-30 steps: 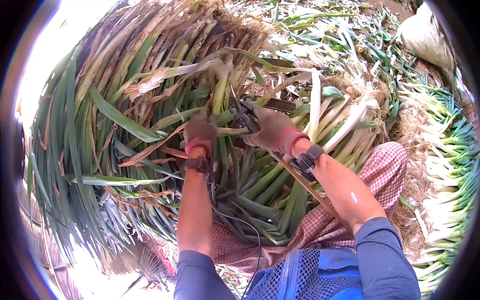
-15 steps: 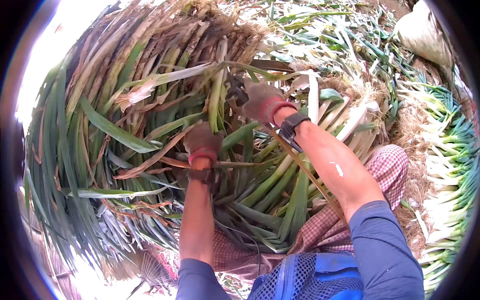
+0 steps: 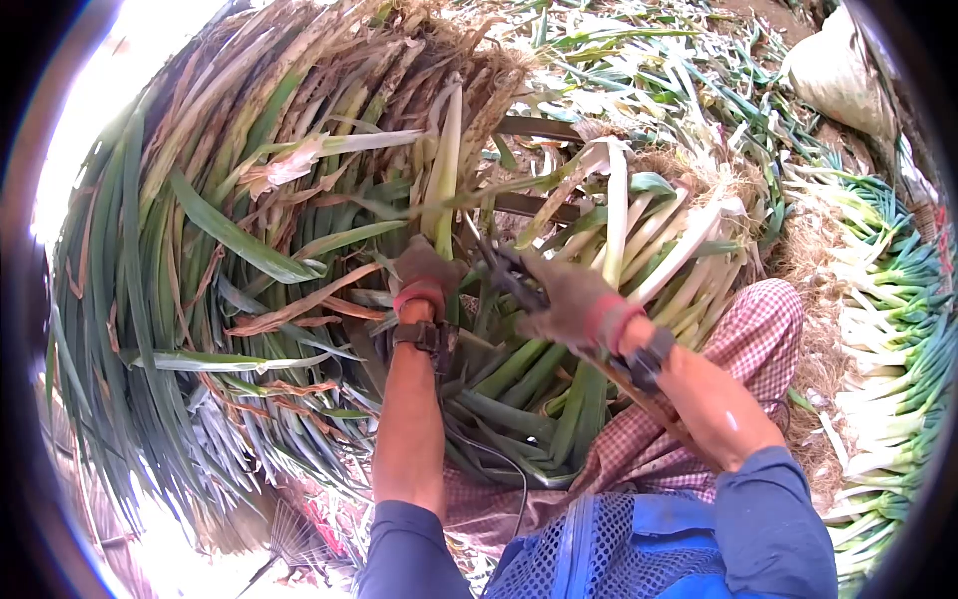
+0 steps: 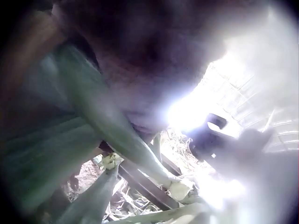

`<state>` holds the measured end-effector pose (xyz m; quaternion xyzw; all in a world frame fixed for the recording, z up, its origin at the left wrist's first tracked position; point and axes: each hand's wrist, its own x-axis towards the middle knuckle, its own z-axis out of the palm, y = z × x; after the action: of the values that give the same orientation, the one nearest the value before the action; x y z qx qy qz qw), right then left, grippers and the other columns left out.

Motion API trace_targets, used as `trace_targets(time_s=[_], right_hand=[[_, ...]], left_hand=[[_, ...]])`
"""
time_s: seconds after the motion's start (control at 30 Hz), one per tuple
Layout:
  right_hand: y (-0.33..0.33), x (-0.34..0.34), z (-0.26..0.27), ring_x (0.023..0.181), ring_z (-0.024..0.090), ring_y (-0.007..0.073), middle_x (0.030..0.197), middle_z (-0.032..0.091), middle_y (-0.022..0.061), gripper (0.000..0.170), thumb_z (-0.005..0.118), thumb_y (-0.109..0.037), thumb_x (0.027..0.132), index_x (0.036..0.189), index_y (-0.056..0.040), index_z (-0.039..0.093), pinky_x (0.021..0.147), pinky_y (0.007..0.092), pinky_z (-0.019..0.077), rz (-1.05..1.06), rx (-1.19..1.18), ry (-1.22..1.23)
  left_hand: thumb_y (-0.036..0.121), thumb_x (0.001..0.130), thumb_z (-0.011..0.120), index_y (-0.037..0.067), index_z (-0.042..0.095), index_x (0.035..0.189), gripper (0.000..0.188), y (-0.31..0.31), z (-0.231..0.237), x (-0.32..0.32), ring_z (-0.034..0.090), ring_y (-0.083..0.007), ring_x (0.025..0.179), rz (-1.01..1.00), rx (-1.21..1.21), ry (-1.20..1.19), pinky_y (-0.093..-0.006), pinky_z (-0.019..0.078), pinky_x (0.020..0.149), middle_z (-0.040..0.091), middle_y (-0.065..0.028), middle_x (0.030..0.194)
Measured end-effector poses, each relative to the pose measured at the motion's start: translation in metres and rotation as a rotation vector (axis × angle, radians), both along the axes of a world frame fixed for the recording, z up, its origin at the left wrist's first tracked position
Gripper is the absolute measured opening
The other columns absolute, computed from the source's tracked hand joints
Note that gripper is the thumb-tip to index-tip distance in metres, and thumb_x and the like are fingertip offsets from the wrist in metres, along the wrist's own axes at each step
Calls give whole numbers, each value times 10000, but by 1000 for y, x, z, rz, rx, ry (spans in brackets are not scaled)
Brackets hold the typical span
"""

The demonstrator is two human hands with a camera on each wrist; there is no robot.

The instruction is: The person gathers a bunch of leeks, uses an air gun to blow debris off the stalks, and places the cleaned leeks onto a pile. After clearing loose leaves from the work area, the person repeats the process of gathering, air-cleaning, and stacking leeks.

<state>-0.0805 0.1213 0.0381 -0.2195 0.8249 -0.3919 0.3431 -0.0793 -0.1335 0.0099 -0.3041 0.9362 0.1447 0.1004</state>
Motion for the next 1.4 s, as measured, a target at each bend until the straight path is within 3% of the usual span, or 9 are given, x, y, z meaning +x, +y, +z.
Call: trace_targets(time_s=[0.2, 0.4, 0.5, 0.77, 0.93, 1.03, 1.07, 1.17, 1.4], right_hand=[[28, 46, 0, 1170, 690, 442, 1214, 709, 278, 970, 883, -361, 846, 1616, -10, 408, 1063, 472, 516, 50, 40, 92], [23, 28, -1, 1196, 674, 440, 1278, 685, 274, 991, 864, -403, 862, 1628, -2, 381, 1071, 488, 495, 32, 62, 171], [33, 34, -7, 1206, 665, 437, 1277, 677, 271, 1015, 865, -419, 857, 1637, -8, 362, 1062, 494, 495, 38, 69, 165], [38, 39, -10, 1200, 667, 443, 1258, 677, 262, 1041, 869, -423, 848, 1654, -29, 342, 1053, 484, 508, 8, 22, 194], [44, 46, -5, 1194, 674, 441, 1289, 678, 271, 1046, 882, -414, 836, 1649, -18, 355, 1052, 463, 513, 59, 115, 79], [48, 41, -7, 1175, 684, 442, 1293, 683, 272, 1053, 884, -410, 833, 1644, 2, 354, 1046, 461, 518, -19, 67, 148], [50, 39, -8, 1164, 688, 442, 1291, 687, 270, 1054, 883, -411, 833, 1641, 13, 354, 1045, 461, 520, -36, 52, 197], [50, 42, -9, 1123, 701, 443, 1238, 703, 268, 1038, 867, -387, 846, 1641, 23, 342, 1015, 469, 536, 50, -41, 315], [5, -12, -9, 1037, 719, 451, 1091, 708, 265, 907, 792, -283, 885, 1618, 1, 341, 964, 508, 555, 22, 115, 324]], left_hand=[[495, 880, 798, 41, 674, 1271, 612, 10, 1, 10, 767, -359, 1109, -57, -57, -129, -456, 610, 941, 786, -211, 1158], [350, 909, 826, 22, 776, 1126, 397, -34, -43, 12, 782, -368, 919, -131, 15, 211, -453, 602, 820, 798, -229, 989], [185, 926, 818, -6, 801, 1053, 230, -35, -7, -4, 650, -109, 717, 66, 467, 413, -315, 528, 646, 791, -99, 900], [196, 1015, 727, 57, 730, 1158, 199, -15, 152, -29, 603, -123, 673, 88, 1139, 758, -337, 567, 659, 648, -1, 809], [379, 1029, 752, 86, 682, 1198, 345, -6, 189, -61, 717, -166, 913, -6, 1408, 1066, -380, 623, 828, 738, -78, 1050], [422, 1001, 779, 41, 733, 1119, 401, -34, 104, -71, 729, -187, 820, 26, 1156, 897, -338, 607, 748, 769, -66, 984], [335, 1011, 769, 52, 750, 1133, 308, -29, 73, -59, 639, -120, 768, -65, 610, 777, -300, 530, 709, 718, -40, 870], [338, 956, 759, 141, 767, 1179, 298, -46, -34, -16, 770, -351, 949, -55, -26, 323, -456, 603, 839, 805, -112, 1062], [397, 872, 812, 171, 641, 1411, 609, -19, -51, 29, 700, -400, 1204, -86, -423, 298, -501, 570, 1010, 690, -156, 1367]])
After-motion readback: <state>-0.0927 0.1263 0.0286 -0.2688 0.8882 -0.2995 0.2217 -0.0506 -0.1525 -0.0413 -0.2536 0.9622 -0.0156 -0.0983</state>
